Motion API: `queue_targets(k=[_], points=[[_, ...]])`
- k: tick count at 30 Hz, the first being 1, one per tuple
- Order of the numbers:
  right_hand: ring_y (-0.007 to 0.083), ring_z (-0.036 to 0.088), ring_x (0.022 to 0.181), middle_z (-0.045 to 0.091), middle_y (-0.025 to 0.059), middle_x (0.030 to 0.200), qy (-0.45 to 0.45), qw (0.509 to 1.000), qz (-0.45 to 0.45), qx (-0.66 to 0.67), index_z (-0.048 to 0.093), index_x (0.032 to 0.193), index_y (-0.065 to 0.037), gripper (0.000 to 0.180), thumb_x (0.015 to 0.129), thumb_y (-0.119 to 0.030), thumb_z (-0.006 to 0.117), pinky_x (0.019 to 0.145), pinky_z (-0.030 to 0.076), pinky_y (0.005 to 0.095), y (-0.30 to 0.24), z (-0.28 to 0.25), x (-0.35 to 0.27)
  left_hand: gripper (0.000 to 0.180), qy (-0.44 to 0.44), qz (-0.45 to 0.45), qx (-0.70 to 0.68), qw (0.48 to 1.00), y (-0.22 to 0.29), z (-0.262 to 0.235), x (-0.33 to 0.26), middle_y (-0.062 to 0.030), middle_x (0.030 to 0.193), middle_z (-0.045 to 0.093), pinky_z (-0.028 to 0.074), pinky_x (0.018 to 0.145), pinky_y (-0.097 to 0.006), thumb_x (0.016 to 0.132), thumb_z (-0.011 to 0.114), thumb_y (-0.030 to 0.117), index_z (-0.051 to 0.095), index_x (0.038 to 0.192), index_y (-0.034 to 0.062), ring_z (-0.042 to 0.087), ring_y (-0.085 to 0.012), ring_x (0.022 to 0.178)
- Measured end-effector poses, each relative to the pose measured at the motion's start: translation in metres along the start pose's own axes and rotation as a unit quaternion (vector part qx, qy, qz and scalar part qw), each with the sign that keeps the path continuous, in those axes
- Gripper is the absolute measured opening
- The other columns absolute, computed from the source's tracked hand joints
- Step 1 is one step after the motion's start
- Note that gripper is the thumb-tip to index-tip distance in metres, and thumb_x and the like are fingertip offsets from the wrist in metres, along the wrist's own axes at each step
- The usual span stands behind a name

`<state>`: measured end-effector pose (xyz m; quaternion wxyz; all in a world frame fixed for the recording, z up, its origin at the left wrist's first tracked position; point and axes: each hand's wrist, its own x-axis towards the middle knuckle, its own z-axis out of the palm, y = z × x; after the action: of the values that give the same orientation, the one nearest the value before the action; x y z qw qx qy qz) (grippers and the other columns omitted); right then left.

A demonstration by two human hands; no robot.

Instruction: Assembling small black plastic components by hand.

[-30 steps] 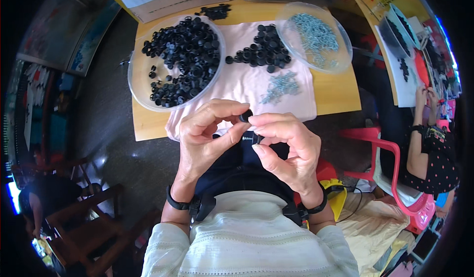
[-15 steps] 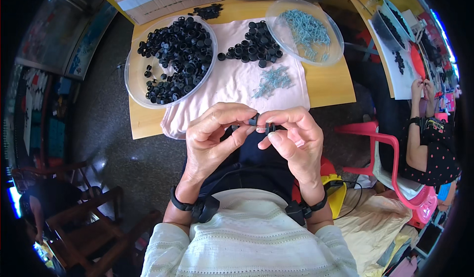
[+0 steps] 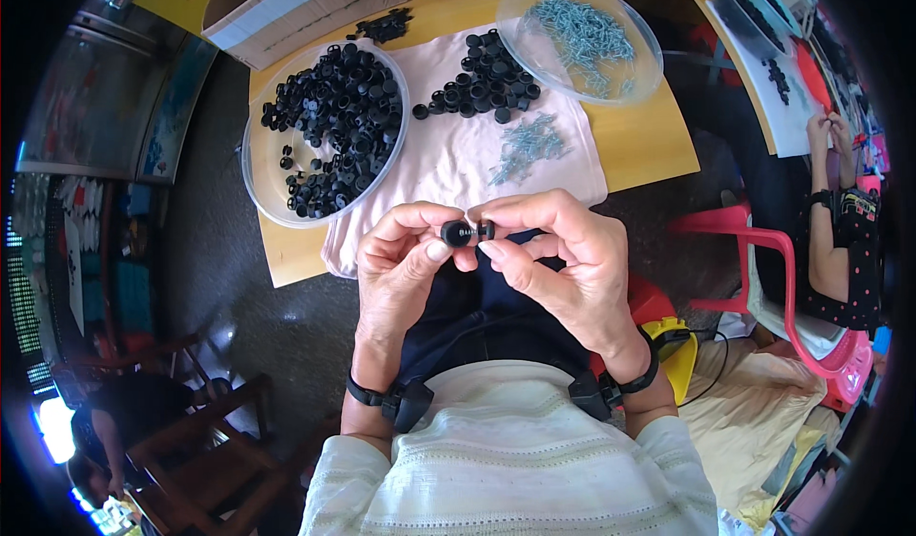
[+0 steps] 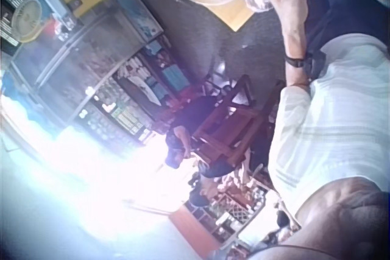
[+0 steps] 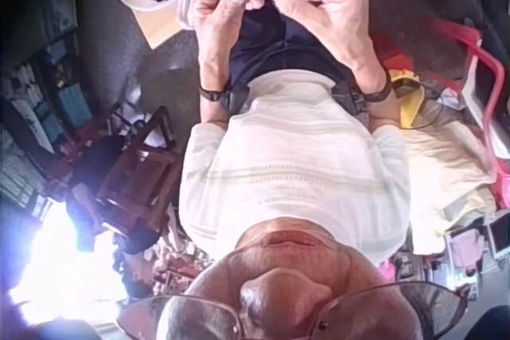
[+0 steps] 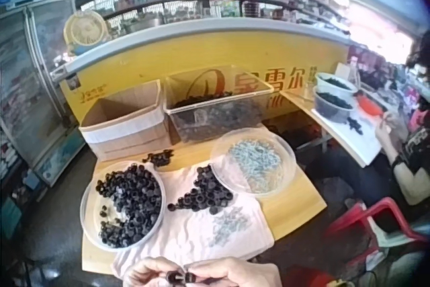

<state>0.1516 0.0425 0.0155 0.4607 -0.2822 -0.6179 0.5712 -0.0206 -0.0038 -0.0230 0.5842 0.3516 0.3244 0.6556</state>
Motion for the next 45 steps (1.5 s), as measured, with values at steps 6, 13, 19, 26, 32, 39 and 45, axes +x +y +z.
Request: queue_targets(k=[6, 13, 19, 26, 32, 39, 45], points=[[0.0139, 0.069, 0.083, 0.069, 0.0089, 0.091, 0.004, 0.999, -0.014, -0.036, 0.06, 0.096, 0.003, 0.014, 0.084, 0.001, 0.066, 0.067, 0.059, 0.0275, -0.005, 0.002, 0.003, 0.027, 0.01, -0.019, -0.017, 1.0, -0.001, 0.0, 0.002, -0.0125, 0.094, 0.066, 0.053, 0.073, -0.028, 0.086, 0.067, 0.009, 0.059, 0.108, -0.0038, 0.065, -0.0169, 0.076], [0.0132, 0.068, 0.076, 0.068, 0.009, 0.086, 0.01, 0.994, -0.016, -0.105, 0.061, 0.094, 0.001, 0.016, 0.081, 0.002, 0.069, 0.063, 0.058, 0.0262, -0.003, 0.004, 0.004, 0.027, 0.006, -0.023, -0.004, 1.0, -0.003, -0.003, 0.006, -0.0118, 0.094, 0.066, 0.054, 0.074, -0.028, 0.085, 0.068, 0.007, 0.06, 0.108, -0.0039, 0.065, -0.0164, 0.078], [0.0161, 0.066, 0.066, 0.066, 0.0091, 0.083, 0.023, 0.983, -0.058, -0.172, 0.062, 0.094, 0.0, 0.019, 0.078, 0.001, 0.071, 0.057, 0.055, 0.0262, 0.006, 0.005, 0.002, 0.024, -0.001, -0.013, 0.024, 1.0, -0.003, -0.003, 0.008, -0.0111, 0.094, 0.065, 0.056, 0.076, -0.028, 0.083, 0.068, 0.0, 0.061, 0.105, -0.0047, 0.066, -0.0166, 0.082], [0.0196, 0.069, 0.074, 0.068, 0.0123, 0.086, 0.027, 0.97, -0.095, -0.22, 0.064, 0.099, 0.001, 0.022, 0.078, 0.003, 0.07, 0.062, 0.055, 0.0275, 0.01, 0.001, -0.002, 0.022, 0.008, -0.01, 0.06, 0.998, -0.003, 0.0, 0.006, -0.0115, 0.095, 0.065, 0.056, 0.078, -0.029, 0.083, 0.066, -0.004, 0.061, 0.104, -0.0054, 0.066, -0.0172, 0.084], [0.0238, 0.069, 0.081, 0.068, 0.0154, 0.094, 0.029, 0.974, -0.081, -0.208, 0.063, 0.107, 0.002, 0.029, 0.079, 0.006, 0.067, 0.069, 0.057, 0.0292, 0.017, 0.002, -0.005, 0.022, 0.004, -0.015, 0.049, 0.999, -0.003, 0.0, 0.007, -0.0119, 0.096, 0.065, 0.056, 0.079, -0.029, 0.084, 0.065, -0.004, 0.061, 0.106, -0.0058, 0.066, -0.0174, 0.086], [0.0258, 0.069, 0.084, 0.067, 0.0162, 0.096, 0.023, 0.964, -0.107, -0.241, 0.063, 0.107, 0.002, 0.029, 0.078, 0.006, 0.066, 0.071, 0.057, 0.0311, 0.017, 0.0, -0.005, 0.022, 0.01, -0.028, 0.05, 0.998, -0.003, 0.001, 0.006, -0.0115, 0.097, 0.065, 0.056, 0.08, -0.029, 0.084, 0.064, -0.005, 0.061, 0.106, -0.0057, 0.066, -0.0178, 0.087], [0.0236, 0.068, 0.077, 0.067, 0.0141, 0.092, 0.021, 0.932, -0.174, -0.317, 0.063, 0.105, 0.001, 0.027, 0.079, 0.006, 0.066, 0.067, 0.056, 0.0303, 0.021, 0.0, -0.002, 0.024, 0.01, -0.024, 0.073, 0.997, -0.007, 0.002, 0.006, -0.0115, 0.096, 0.065, 0.056, 0.08, -0.029, 0.083, 0.065, -0.006, 0.061, 0.106, -0.0059, 0.066, -0.018, 0.087]])
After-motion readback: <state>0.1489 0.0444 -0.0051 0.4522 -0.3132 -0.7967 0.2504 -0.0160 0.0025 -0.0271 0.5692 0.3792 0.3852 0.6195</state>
